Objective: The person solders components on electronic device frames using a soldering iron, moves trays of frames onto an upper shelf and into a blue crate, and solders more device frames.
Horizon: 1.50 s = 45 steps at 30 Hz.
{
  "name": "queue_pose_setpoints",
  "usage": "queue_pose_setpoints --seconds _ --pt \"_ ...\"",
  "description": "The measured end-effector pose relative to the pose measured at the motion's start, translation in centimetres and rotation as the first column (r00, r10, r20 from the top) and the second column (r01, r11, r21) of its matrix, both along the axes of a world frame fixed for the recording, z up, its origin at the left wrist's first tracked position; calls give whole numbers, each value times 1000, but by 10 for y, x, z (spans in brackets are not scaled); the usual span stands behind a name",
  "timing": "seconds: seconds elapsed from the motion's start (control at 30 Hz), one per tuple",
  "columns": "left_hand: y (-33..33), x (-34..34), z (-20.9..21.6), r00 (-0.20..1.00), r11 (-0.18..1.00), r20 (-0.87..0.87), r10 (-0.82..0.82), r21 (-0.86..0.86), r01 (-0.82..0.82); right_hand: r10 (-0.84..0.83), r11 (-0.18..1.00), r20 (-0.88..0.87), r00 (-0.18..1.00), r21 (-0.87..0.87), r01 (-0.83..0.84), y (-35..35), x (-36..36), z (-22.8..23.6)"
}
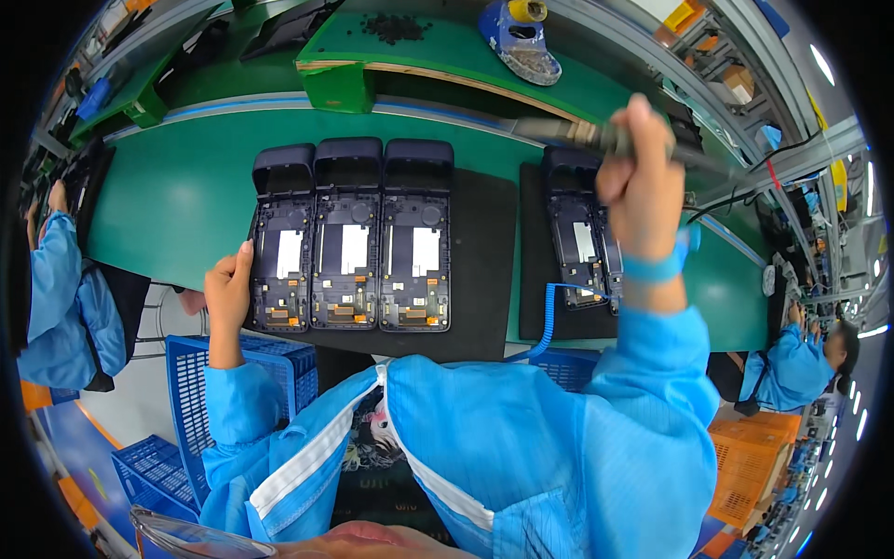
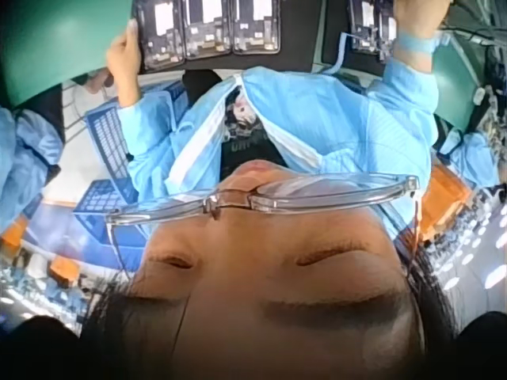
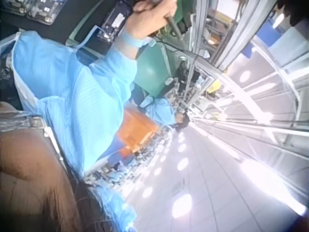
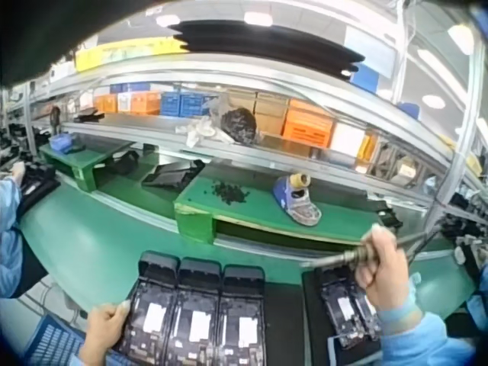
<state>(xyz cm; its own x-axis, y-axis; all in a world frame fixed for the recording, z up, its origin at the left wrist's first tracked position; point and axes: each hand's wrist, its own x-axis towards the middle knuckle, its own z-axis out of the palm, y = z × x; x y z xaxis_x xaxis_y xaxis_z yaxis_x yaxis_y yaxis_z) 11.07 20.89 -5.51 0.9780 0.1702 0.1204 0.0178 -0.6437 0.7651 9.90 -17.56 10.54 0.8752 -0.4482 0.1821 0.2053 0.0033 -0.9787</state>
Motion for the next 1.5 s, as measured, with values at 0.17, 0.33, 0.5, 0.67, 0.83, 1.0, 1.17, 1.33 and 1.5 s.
queue_pose_setpoints --seconds 0.17,0.33,0.5,0.67,0.83,1.0,1.17,1.33,1.5 --pt "5 11 9 983 982 -169 -77 -186 44 168 964 -299 939 -149 -220 46 -44 -44" --pt "6 24 0 996 982 28 -83 -168 86 77 981 -181 981 -163 -107 65 -27 -82" --pt "4 23 -6 997 992 74 -14 -123 23 -2 962 -124 992 -270 -31 82 -12 -100" --pt "4 23 -3 994 997 103 -24 -67 31 -9 941 -91 996 -336 -23 87 -1 -107" --pt "5 23 -7 994 998 109 -27 -54 33 -2 880 -81 997 -473 -36 86 5 -109" --pt "2 24 -8 996 997 91 -14 -71 20 -5 845 -74 997 -533 -35 84 5 -113" --pt "2 23 -8 996 998 90 -14 -59 19 17 832 -49 999 -553 -41 83 5 -114" --pt "2 22 -9 995 998 97 -14 -65 20 23 828 -38 999 -560 -40 83 5 -115" --pt "2 23 -8 996 999 83 -10 -50 14 16 833 -46 999 -551 -39 84 4 -115"
